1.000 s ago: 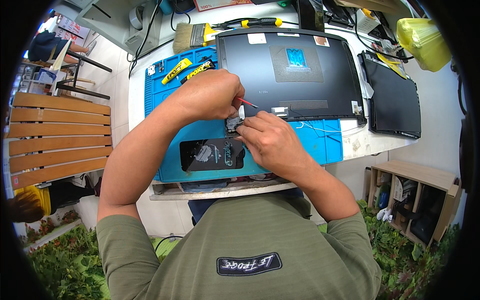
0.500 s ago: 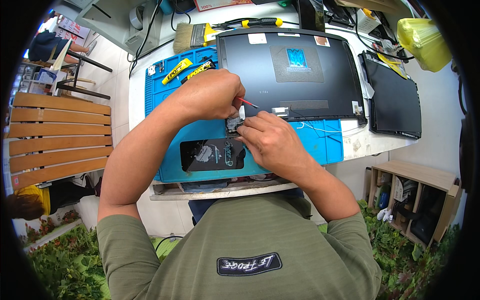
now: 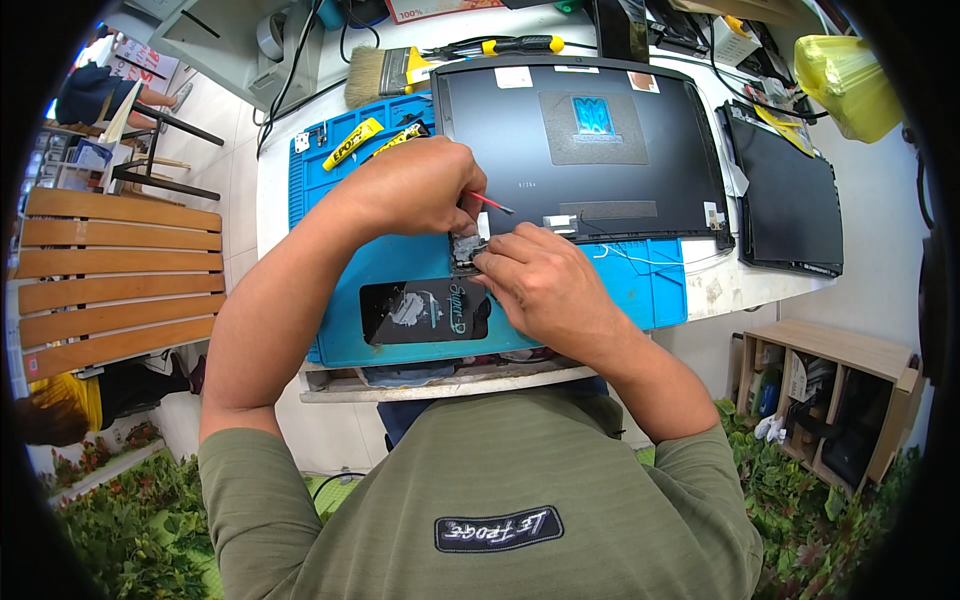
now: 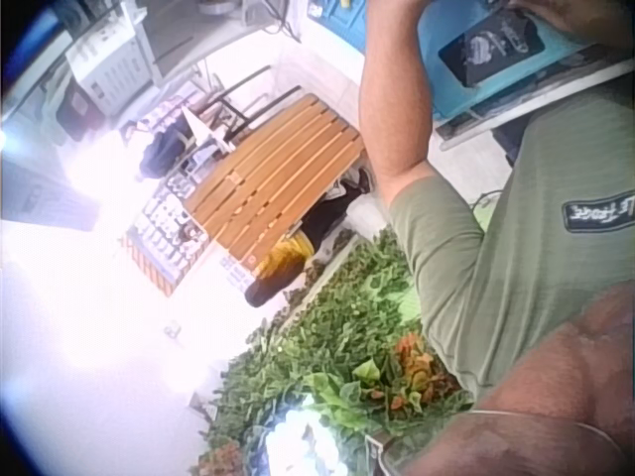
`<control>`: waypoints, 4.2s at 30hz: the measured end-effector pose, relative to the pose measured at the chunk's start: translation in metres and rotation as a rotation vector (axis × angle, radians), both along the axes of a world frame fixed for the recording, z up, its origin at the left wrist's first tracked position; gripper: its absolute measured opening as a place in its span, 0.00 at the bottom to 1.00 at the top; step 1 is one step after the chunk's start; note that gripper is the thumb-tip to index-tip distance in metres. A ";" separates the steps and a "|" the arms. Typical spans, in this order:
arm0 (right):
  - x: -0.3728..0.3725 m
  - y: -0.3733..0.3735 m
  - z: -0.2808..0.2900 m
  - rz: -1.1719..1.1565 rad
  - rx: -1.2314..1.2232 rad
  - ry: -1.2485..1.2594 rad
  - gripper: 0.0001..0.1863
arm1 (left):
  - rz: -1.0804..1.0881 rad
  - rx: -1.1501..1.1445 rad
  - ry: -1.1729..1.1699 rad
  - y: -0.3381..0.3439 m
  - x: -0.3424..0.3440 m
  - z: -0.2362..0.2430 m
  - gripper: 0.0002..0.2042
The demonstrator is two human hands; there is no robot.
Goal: The person is working on the internal components of a laptop using a screwdriver. They handle various small parts, including cables and a connector, while the laptop screen is detached and laying on the workbench.
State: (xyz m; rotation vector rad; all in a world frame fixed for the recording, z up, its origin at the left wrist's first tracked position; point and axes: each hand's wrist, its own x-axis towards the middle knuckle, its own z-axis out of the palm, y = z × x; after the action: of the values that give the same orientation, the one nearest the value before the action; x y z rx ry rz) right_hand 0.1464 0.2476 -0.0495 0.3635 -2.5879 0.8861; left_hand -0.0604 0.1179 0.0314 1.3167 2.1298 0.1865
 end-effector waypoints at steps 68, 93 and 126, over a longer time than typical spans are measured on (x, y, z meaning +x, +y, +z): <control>0.046 -0.052 -0.001 0.125 0.202 0.048 0.19 | 0.291 0.500 0.353 -0.158 0.107 -0.037 0.06; 0.055 -0.033 0.012 0.029 -0.106 0.168 0.17 | 0.331 0.496 -0.051 -0.120 0.046 -0.013 0.09; 0.012 -0.010 -0.011 -0.125 -0.068 0.095 0.11 | 0.547 0.322 -0.420 -0.085 0.023 -0.048 0.10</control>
State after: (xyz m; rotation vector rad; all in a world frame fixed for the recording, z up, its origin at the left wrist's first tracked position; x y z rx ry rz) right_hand 0.1580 0.2374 -0.0606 0.2166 -2.4572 0.8877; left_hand -0.0376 0.0334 -0.0167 0.7283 2.0841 0.9737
